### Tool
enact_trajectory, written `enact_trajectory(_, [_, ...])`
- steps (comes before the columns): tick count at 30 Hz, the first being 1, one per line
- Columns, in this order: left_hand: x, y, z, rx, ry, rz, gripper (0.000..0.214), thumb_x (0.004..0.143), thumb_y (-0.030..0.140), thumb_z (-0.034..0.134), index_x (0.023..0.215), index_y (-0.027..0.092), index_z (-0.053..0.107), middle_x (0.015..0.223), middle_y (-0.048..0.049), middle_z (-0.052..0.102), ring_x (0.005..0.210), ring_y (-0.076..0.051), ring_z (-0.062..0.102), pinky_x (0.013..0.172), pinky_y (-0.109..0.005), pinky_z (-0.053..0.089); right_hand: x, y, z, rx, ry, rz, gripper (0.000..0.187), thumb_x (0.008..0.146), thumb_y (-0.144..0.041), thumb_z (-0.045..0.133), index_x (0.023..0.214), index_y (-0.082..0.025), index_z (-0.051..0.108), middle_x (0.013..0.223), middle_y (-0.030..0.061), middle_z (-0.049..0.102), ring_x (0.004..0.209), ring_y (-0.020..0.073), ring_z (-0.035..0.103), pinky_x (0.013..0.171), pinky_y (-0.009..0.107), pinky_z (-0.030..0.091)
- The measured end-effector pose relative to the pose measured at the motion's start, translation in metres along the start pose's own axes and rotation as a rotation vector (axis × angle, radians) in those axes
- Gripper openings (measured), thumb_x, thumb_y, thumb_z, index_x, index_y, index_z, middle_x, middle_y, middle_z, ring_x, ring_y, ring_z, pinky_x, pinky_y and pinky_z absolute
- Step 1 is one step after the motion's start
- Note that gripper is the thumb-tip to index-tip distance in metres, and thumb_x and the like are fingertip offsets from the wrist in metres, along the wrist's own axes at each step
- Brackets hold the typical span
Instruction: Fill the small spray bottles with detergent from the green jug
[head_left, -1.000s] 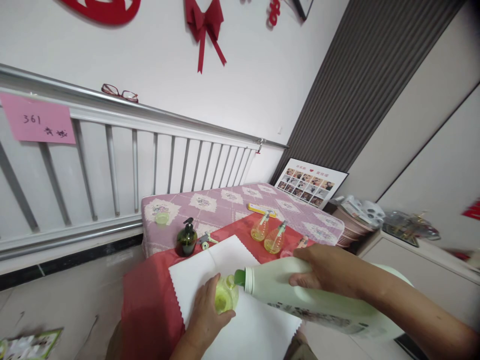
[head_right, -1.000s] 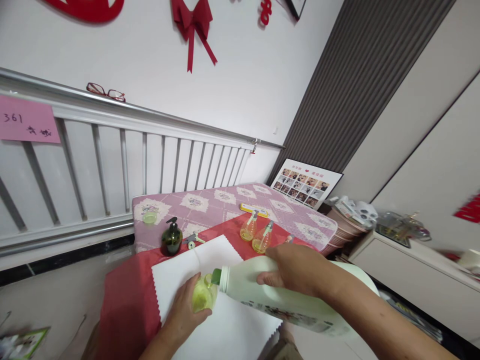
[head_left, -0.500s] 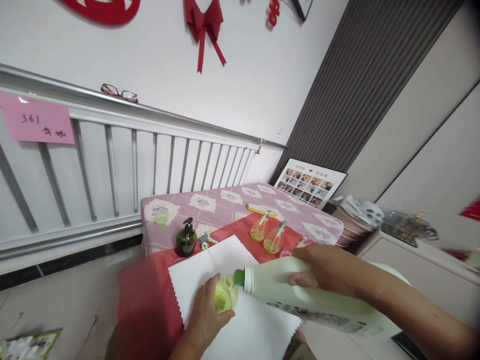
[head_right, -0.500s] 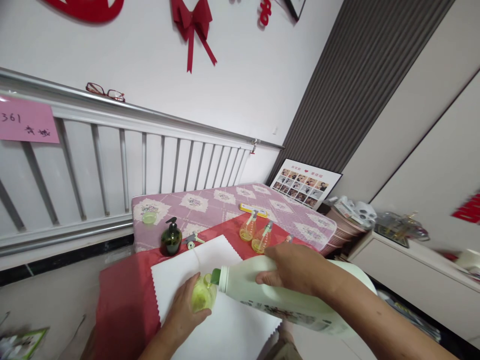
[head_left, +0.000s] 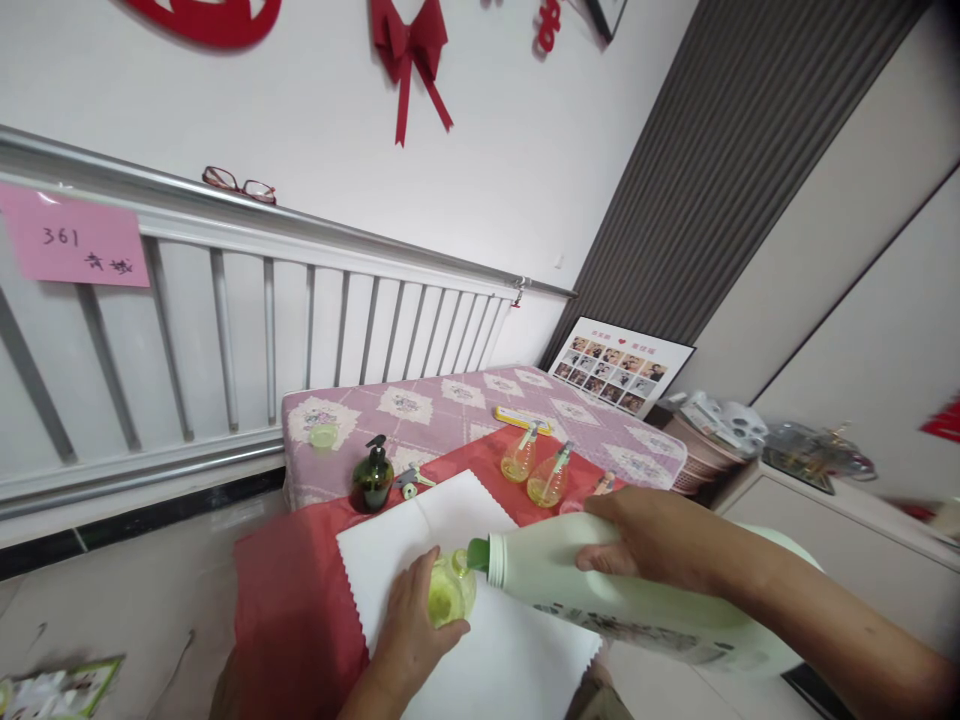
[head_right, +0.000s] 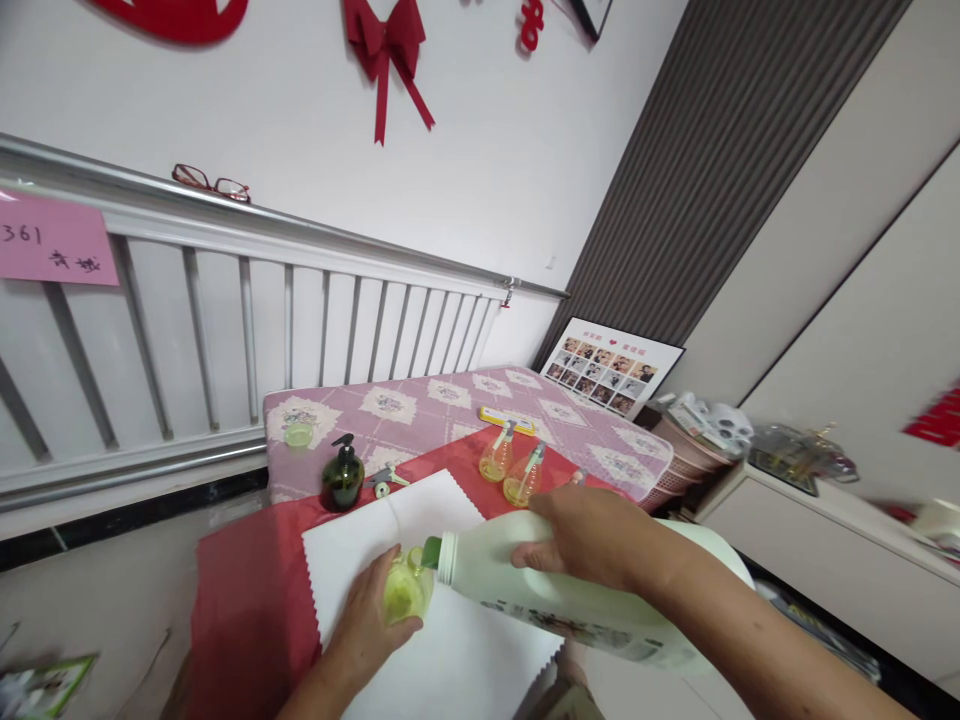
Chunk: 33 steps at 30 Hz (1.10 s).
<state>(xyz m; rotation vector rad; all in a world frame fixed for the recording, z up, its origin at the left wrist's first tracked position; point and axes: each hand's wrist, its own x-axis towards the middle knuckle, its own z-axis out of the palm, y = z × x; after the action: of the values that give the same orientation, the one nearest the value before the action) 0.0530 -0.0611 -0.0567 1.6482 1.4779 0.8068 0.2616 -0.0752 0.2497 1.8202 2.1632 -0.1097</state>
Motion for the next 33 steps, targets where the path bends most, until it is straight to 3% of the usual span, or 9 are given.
enact_trajectory(25, [0.000, 0.001, -0.002, -0.007, 0.002, 0.019, 0.095, 0.061, 0.031, 0.067, 0.147, 0.012, 0.033, 0.154, -0.0138, 0.045, 0.140, -0.028, 0.041, 0.122, -0.042, 0.029, -0.004, -0.005, -0.002, 0.044, 0.003, 0.012, 0.028, 0.081, -0.048, 0.062, 0.087, -0.022, 0.068, 0.094, 0.0113, 0.075, 0.081, 0.0297, 0.068, 0.063, 0.033, 0.039])
enact_trajectory(33, [0.002, -0.001, -0.001, 0.000, 0.002, 0.010, 0.095, 0.062, 0.032, 0.067, 0.148, 0.011, 0.032, 0.154, -0.0144, 0.045, 0.142, -0.030, 0.040, 0.123, -0.044, 0.029, -0.005, 0.013, 0.016, 0.123, 0.006, -0.020, 0.030, 0.083, -0.050, 0.060, 0.087, -0.020, 0.067, 0.096, 0.0137, 0.075, 0.082, 0.0296, 0.068, 0.065, 0.032, 0.043])
